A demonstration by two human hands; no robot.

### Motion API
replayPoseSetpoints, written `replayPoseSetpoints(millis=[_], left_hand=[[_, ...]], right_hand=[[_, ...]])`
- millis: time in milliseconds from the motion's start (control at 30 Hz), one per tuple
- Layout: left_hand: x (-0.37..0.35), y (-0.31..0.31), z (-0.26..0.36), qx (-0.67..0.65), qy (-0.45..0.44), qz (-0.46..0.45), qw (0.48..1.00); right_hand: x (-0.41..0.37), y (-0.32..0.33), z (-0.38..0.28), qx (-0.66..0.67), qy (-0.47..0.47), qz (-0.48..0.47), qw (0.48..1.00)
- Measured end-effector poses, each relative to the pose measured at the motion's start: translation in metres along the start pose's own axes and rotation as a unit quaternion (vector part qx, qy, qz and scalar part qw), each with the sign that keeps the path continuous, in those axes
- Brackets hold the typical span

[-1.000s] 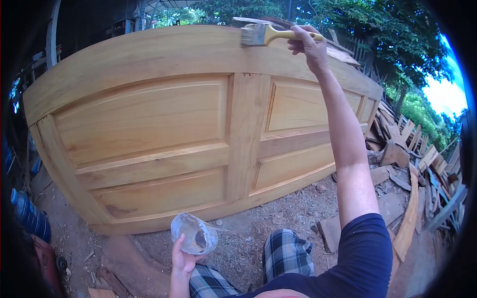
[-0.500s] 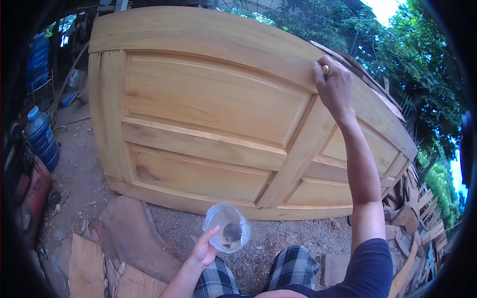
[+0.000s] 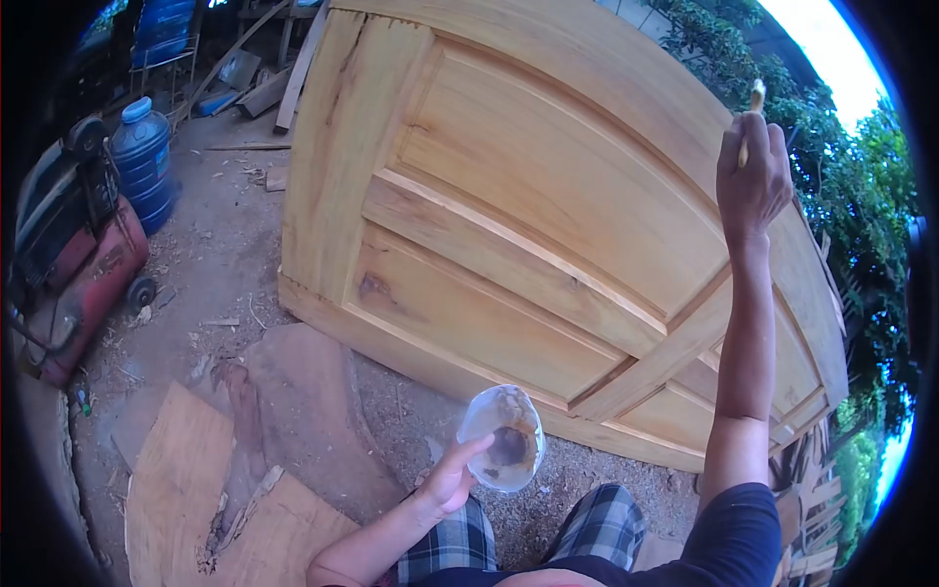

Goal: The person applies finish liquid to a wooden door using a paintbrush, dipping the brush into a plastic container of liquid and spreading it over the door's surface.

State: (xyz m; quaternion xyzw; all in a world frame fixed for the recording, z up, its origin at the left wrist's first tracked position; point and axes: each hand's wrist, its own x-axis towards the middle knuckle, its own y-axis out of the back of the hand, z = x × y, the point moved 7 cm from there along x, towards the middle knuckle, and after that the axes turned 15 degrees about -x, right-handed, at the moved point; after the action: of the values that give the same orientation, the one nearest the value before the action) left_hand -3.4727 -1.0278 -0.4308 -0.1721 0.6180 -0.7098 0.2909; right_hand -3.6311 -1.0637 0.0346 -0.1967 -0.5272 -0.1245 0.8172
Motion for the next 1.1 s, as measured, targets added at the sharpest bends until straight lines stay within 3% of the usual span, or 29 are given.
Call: replayPoseSetpoints(millis=[67, 100, 133, 233, 300, 367, 400, 467, 567, 667, 767, 833, 900, 967, 1033, 1100], left_hand=[[-0.007, -0.005, 0.004, -0.006, 0.023, -0.012, 1.000], [-0.009, -0.003, 0.005, -0.015, 0.020, -0.010, 1.000], [-0.012, -0.005, 0.007, -0.012, 0.007, -0.030, 0.999], [-0.017, -0.002, 0.014, -0.012, -0.030, -0.050, 0.998], [-0.023, 0.000, 0.020, -0.015, -0.052, -0.050, 0.997], [-0.029, -0.004, 0.022, -0.029, -0.014, -0.052, 0.998], [-0.031, -0.002, 0.024, -0.029, -0.020, -0.043, 0.998], [-0.036, -0.002, 0.033, -0.035, -0.034, -0.048, 0.998], [-0.040, -0.001, 0.035, -0.052, -0.026, -0.054, 0.997], [-0.036, -0.001, 0.031, -0.048, -0.012, -0.062, 0.997], [-0.037, -0.006, 0.027, -0.043, -0.004, -0.070, 0.997], [-0.038, -0.010, 0.025, -0.039, -0.014, -0.076, 0.996], [-0.039, -0.014, 0.020, -0.040, -0.001, -0.084, 0.996], [-0.041, -0.014, 0.013, -0.063, 0.039, -0.080, 0.994], [-0.041, -0.009, 0.009, -0.057, 0.053, -0.077, 0.994], [-0.042, -0.006, 0.006, -0.050, 0.061, -0.079, 0.994]], right_hand=[[0.009, -0.038, -0.029, -0.108, 0.047, -0.075, 0.990], [0.003, -0.063, -0.050, -0.090, 0.085, -0.110, 0.986], [-0.004, -0.078, -0.087, -0.104, 0.164, -0.093, 0.977], [-0.055, -0.067, -0.213, 0.049, 0.277, -0.078, 0.957], [-0.110, -0.054, -0.284, 0.185, 0.316, -0.194, 0.910], [-0.166, -0.034, -0.334, 0.269, 0.383, -0.252, 0.847], [-0.164, -0.028, -0.340, 0.271, 0.385, -0.248, 0.847], [-0.159, -0.033, -0.342, 0.369, 0.300, -0.357, 0.804], [-0.083, -0.067, -0.297, 0.506, 0.023, -0.343, 0.791], [-0.069, -0.073, -0.259, 0.469, -0.008, -0.299, 0.831], [-0.103, -0.031, -0.198, 0.409, 0.015, -0.312, 0.857], [-0.141, -0.003, -0.132, 0.345, -0.051, -0.340, 0.873], [-0.181, 0.025, -0.049, 0.300, -0.204, -0.346, 0.865], [-0.201, 0.061, 0.026, 0.195, -0.284, -0.304, 0.888], [-0.214, 0.086, 0.088, 0.054, -0.242, -0.256, 0.934], [-0.220, 0.084, 0.121, 0.031, -0.285, -0.243, 0.927]])
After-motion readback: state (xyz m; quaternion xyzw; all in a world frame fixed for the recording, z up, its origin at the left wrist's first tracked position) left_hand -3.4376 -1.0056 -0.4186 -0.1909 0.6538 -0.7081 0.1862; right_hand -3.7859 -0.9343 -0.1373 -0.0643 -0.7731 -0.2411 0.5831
